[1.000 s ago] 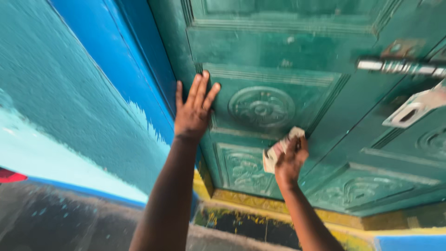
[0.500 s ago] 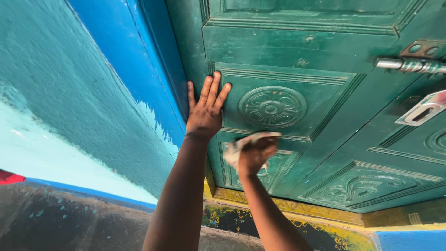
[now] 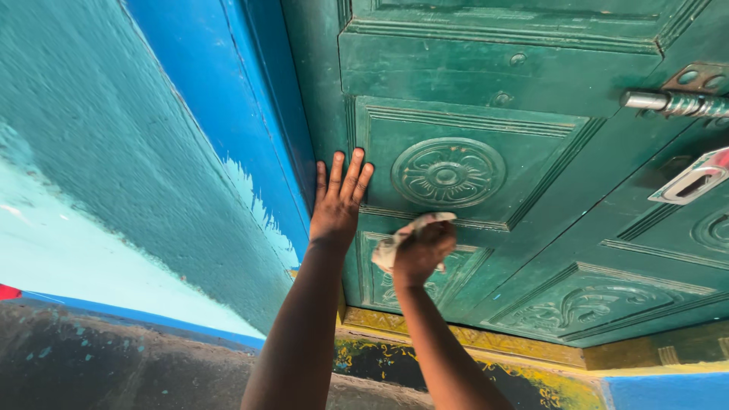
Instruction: The person wipes a green wooden door and its metal latch with a cloth, moving from the top panels down to the frame and the bottom panels.
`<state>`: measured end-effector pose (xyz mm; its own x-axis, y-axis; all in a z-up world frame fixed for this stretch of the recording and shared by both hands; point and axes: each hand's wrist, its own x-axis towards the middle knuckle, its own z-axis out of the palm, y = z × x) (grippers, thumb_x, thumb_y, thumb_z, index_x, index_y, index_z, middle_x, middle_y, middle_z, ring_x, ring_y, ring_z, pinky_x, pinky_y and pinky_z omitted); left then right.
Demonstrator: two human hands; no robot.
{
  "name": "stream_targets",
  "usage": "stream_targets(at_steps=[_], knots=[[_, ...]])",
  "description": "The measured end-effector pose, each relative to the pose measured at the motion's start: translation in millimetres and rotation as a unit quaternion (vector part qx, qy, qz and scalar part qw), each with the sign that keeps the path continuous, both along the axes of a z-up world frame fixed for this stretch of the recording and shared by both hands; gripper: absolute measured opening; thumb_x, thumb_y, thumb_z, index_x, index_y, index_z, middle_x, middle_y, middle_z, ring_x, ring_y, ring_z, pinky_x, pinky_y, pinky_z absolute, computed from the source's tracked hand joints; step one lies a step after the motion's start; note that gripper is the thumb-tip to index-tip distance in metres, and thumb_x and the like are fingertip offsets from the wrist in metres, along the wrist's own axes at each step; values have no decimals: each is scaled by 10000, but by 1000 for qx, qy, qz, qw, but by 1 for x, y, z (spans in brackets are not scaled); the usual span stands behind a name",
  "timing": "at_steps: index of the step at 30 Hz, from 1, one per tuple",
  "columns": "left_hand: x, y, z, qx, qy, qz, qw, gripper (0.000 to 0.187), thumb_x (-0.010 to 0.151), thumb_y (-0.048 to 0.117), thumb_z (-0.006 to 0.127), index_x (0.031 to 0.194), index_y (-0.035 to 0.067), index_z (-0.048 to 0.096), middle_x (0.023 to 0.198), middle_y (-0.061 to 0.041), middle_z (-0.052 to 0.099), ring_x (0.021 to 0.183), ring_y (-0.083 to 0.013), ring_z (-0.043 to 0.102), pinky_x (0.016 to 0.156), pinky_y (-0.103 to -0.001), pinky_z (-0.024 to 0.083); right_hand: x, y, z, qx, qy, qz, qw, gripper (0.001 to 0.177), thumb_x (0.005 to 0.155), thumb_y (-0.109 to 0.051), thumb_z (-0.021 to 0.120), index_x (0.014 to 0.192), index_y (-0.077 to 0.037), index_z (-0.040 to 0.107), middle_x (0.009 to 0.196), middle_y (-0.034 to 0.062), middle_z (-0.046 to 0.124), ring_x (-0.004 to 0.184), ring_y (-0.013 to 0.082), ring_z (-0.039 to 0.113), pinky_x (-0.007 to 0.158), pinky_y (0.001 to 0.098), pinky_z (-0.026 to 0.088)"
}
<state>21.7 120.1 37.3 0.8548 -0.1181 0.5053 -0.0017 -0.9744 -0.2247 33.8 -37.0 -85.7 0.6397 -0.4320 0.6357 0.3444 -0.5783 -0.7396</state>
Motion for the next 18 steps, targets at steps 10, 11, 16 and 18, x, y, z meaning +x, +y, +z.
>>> stream_targets(at_steps=[10, 11, 16, 18], knots=[[-5, -2, 4, 54, 57, 32, 996, 819, 947, 80, 483, 1667, 223, 118, 1731, -46, -25, 1575, -352, 28, 1258, -567, 83, -26, 12, 27, -173, -1, 59, 983, 493, 774, 2, 604, 1263, -57, 606, 1250, 191, 572, 1201, 392, 512, 1059, 501, 404], [-5, -2, 3, 47, 53, 28, 997, 816, 951, 83, 482, 1667, 222, 116, 1730, -45, -28, 1576, -352, 25, 1261, -570, 83, -24, 19, 25, -198, -5, 75, 977, 472, 786, -2, 597, 1255, -53, 613, 1235, 189, 577, 1185, 392, 517, 1042, 503, 406], [0, -3, 0, 3, 40, 8, 999, 788, 968, 122, 472, 1654, 233, 101, 1722, -25, -41, 1581, -346, 13, 1270, -576, 77, -23, 43, 20, -196, -2, 203, 959, 375, 845, -19, 566, 1211, -36, 646, 1163, 180, 599, 1105, 390, 538, 960, 512, 418], [1, -3, 2, 15, 49, 16, 999, 788, 975, 132, 476, 1660, 236, 101, 1727, -25, -44, 1585, -340, 13, 1270, -572, 73, -20, 43, 21, -211, -20, 158, 964, 371, 879, -9, 578, 1233, -74, 667, 1183, 154, 610, 1103, 374, 549, 959, 498, 422]])
